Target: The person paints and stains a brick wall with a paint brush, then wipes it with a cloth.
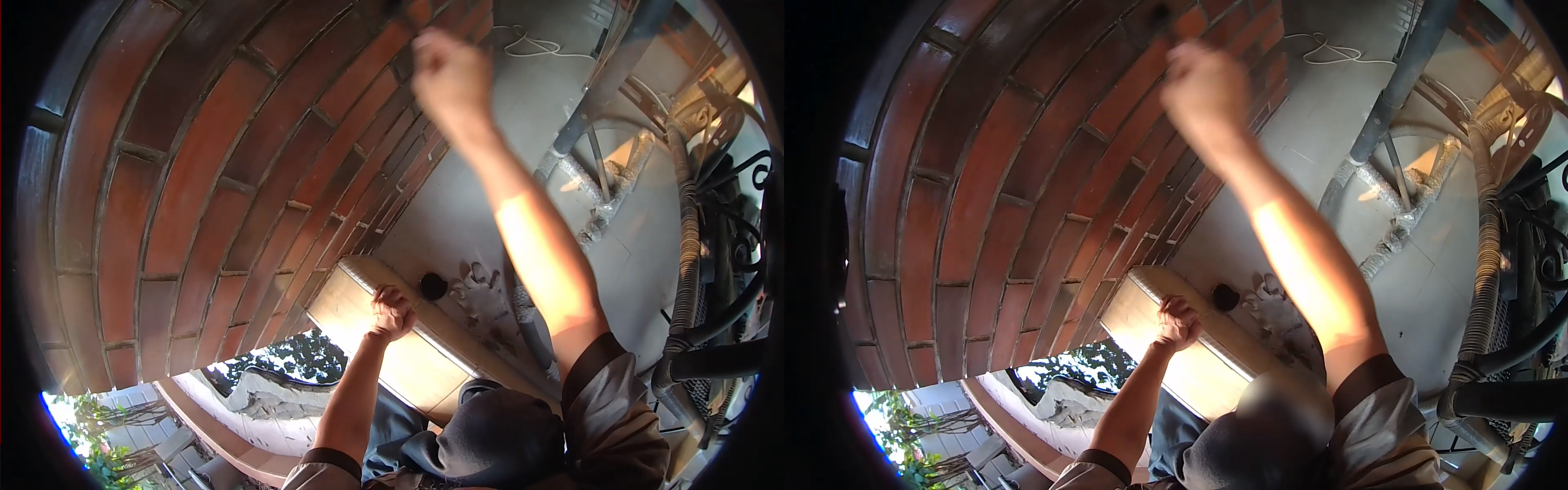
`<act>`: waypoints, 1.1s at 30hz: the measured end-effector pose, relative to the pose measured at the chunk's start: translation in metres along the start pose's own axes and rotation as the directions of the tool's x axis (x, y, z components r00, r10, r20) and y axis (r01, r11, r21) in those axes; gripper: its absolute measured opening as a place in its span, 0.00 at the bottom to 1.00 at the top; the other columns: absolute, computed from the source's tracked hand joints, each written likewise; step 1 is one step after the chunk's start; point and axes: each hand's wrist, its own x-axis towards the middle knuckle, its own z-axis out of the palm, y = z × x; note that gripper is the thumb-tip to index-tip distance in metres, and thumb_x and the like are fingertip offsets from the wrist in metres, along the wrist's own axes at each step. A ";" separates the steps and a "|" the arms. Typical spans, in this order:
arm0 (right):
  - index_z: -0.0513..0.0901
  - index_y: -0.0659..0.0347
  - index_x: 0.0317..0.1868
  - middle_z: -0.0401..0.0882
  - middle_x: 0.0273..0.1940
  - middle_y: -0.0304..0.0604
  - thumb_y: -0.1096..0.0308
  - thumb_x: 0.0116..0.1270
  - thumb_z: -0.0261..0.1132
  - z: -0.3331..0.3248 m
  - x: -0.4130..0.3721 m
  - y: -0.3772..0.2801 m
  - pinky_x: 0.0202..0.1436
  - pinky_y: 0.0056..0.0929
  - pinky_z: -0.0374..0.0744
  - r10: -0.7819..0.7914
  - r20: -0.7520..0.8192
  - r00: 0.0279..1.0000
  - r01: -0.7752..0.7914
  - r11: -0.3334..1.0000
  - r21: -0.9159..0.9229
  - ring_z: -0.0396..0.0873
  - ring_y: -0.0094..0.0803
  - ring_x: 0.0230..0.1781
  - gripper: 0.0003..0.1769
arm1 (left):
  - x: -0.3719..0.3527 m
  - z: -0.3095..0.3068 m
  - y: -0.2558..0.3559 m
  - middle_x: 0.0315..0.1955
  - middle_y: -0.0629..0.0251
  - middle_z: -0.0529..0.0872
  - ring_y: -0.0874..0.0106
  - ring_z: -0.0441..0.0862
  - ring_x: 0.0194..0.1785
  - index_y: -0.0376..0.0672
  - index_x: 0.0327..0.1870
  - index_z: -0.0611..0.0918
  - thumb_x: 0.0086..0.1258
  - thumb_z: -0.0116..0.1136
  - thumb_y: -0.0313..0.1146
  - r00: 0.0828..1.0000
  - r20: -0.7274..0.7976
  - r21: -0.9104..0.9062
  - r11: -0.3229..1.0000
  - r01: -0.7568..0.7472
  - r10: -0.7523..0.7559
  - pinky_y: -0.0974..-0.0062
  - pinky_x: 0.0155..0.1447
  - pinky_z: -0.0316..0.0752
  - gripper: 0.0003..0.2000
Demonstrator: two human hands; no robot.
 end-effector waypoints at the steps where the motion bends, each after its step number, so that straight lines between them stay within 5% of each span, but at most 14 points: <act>1: 0.80 0.68 0.34 0.79 0.21 0.51 0.68 0.72 0.56 0.004 -0.029 -0.038 0.26 0.36 0.74 0.014 0.185 0.983 -0.009 1.000 -0.028 0.75 0.35 0.18 0.12 | -0.002 0.004 0.000 0.28 0.64 0.80 0.61 0.79 0.43 0.47 0.20 0.80 0.44 0.62 0.36 0.999 -0.031 0.018 1.000 0.019 -0.018 0.58 0.55 0.72 0.06; 4: 0.72 0.62 0.63 0.81 0.25 0.50 0.66 0.70 0.56 0.007 -0.145 -0.113 0.35 0.45 0.82 -0.237 0.689 0.685 0.363 0.931 -0.042 0.84 0.46 0.27 0.23 | -0.006 0.010 -0.001 0.30 0.64 0.81 0.61 0.79 0.44 0.46 0.24 0.80 0.45 0.64 0.37 0.998 -0.044 0.011 0.999 0.033 -0.033 0.58 0.54 0.72 0.08; 7: 0.77 0.59 0.60 0.84 0.28 0.45 0.62 0.71 0.57 0.004 -0.172 -0.136 0.44 0.41 0.83 -0.326 0.898 0.295 0.207 0.939 0.273 0.87 0.38 0.34 0.20 | -0.001 -0.006 -0.010 0.31 0.63 0.81 0.60 0.80 0.43 0.46 0.26 0.81 0.46 0.67 0.40 0.992 0.052 -0.061 0.992 -0.108 0.111 0.57 0.53 0.73 0.10; 11: 0.89 0.60 0.42 0.89 0.37 0.43 0.63 0.71 0.63 0.004 -0.032 -0.028 0.42 0.29 0.83 -0.254 0.557 0.791 0.156 0.963 0.218 0.87 0.29 0.38 0.11 | -0.003 0.002 -0.001 0.25 0.64 0.79 0.62 0.80 0.41 0.45 0.18 0.79 0.42 0.62 0.35 0.999 -0.031 -0.033 0.999 0.019 -0.021 0.58 0.55 0.73 0.06; 14: 0.90 0.56 0.43 0.89 0.39 0.48 0.65 0.66 0.63 -0.044 0.061 0.042 0.45 0.30 0.83 0.006 0.237 0.971 0.042 0.979 -0.198 0.88 0.34 0.41 0.11 | -0.004 0.004 -0.003 0.24 0.65 0.79 0.62 0.79 0.40 0.45 0.17 0.79 0.43 0.62 0.35 0.999 -0.037 -0.018 1.000 0.023 -0.024 0.58 0.55 0.74 0.06; 16: 0.89 0.57 0.43 0.88 0.39 0.49 0.67 0.65 0.61 -0.048 0.072 0.051 0.45 0.33 0.83 0.016 0.024 1.000 -0.006 0.924 -0.383 0.88 0.41 0.41 0.12 | -0.005 0.002 0.001 0.24 0.65 0.79 0.62 0.79 0.40 0.46 0.17 0.79 0.44 0.62 0.35 0.999 -0.038 -0.033 0.999 0.018 -0.019 0.58 0.55 0.73 0.06; 20: 0.86 0.63 0.36 0.86 0.33 0.53 0.71 0.62 0.59 0.006 -0.015 -0.036 0.39 0.43 0.83 -0.015 0.226 0.974 0.094 0.935 -0.342 0.85 0.52 0.35 0.09 | -0.007 0.005 -0.004 0.28 0.65 0.81 0.62 0.79 0.45 0.45 0.18 0.80 0.44 0.64 0.37 0.999 -0.010 -0.022 0.999 0.035 -0.035 0.57 0.58 0.72 0.07; 22: 0.80 0.61 0.50 0.83 0.29 0.54 0.70 0.68 0.55 0.014 -0.109 -0.100 0.35 0.48 0.80 -0.080 0.528 0.846 0.274 0.914 -0.300 0.84 0.53 0.30 0.13 | -0.004 -0.006 0.001 0.27 0.65 0.81 0.64 0.80 0.43 0.46 0.22 0.81 0.50 0.61 0.36 0.998 0.040 0.030 0.999 0.037 -0.039 0.60 0.58 0.72 0.05; 23: 0.76 0.57 0.61 0.83 0.35 0.56 0.70 0.65 0.58 -0.009 -0.135 -0.145 0.42 0.49 0.83 -0.018 0.865 0.502 0.326 0.930 -0.170 0.85 0.54 0.41 0.22 | -0.003 -0.003 0.001 0.28 0.65 0.81 0.64 0.80 0.43 0.46 0.23 0.81 0.51 0.62 0.36 0.998 0.014 -0.004 0.998 0.058 -0.058 0.59 0.58 0.72 0.05; 25: 0.74 0.54 0.65 0.82 0.47 0.56 0.68 0.59 0.62 -0.009 -0.170 -0.167 0.57 0.50 0.81 -0.405 0.817 0.410 0.567 0.815 0.119 0.80 0.54 0.56 0.30 | -0.010 0.011 -0.006 0.30 0.65 0.82 0.63 0.80 0.43 0.47 0.26 0.82 0.52 0.62 0.36 0.996 -0.011 -0.074 0.994 0.083 -0.084 0.59 0.58 0.72 0.05; 28: 0.79 0.55 0.59 0.83 0.55 0.49 0.68 0.69 0.63 0.006 -0.098 -0.155 0.50 0.39 0.84 -0.240 0.865 0.442 0.503 0.864 -0.018 0.85 0.40 0.49 0.19 | -0.019 0.029 -0.012 0.32 0.65 0.83 0.62 0.80 0.43 0.47 0.31 0.84 0.53 0.63 0.36 0.993 -0.033 -0.193 0.975 0.107 -0.115 0.58 0.57 0.72 0.07; 29: 0.85 0.59 0.51 0.87 0.50 0.44 0.68 0.71 0.64 0.001 -0.064 -0.137 0.45 0.31 0.83 -0.153 0.679 0.718 0.097 0.988 0.120 0.86 0.29 0.42 0.11 | -0.015 0.023 -0.011 0.30 0.63 0.82 0.60 0.80 0.43 0.45 0.26 0.84 0.50 0.64 0.37 0.997 -0.047 -0.156 0.986 0.057 -0.065 0.57 0.55 0.73 0.07; 31: 0.87 0.61 0.46 0.87 0.32 0.44 0.69 0.69 0.63 -0.019 0.006 -0.074 0.35 0.27 0.80 -0.376 0.201 0.904 0.401 0.911 -0.099 0.82 0.27 0.28 0.10 | -0.012 0.018 -0.011 0.30 0.61 0.82 0.58 0.79 0.46 0.44 0.21 0.83 0.46 0.64 0.39 0.998 -0.020 -0.097 0.994 0.049 -0.051 0.56 0.59 0.70 0.09; 33: 0.87 0.61 0.47 0.84 0.27 0.42 0.69 0.71 0.60 -0.032 0.022 -0.072 0.32 0.30 0.79 -0.102 0.110 0.989 0.130 0.949 -0.288 0.81 0.28 0.24 0.11 | -0.012 0.014 -0.008 0.31 0.61 0.82 0.58 0.78 0.47 0.44 0.22 0.83 0.47 0.64 0.40 0.997 0.013 -0.094 0.993 0.076 -0.075 0.56 0.60 0.69 0.09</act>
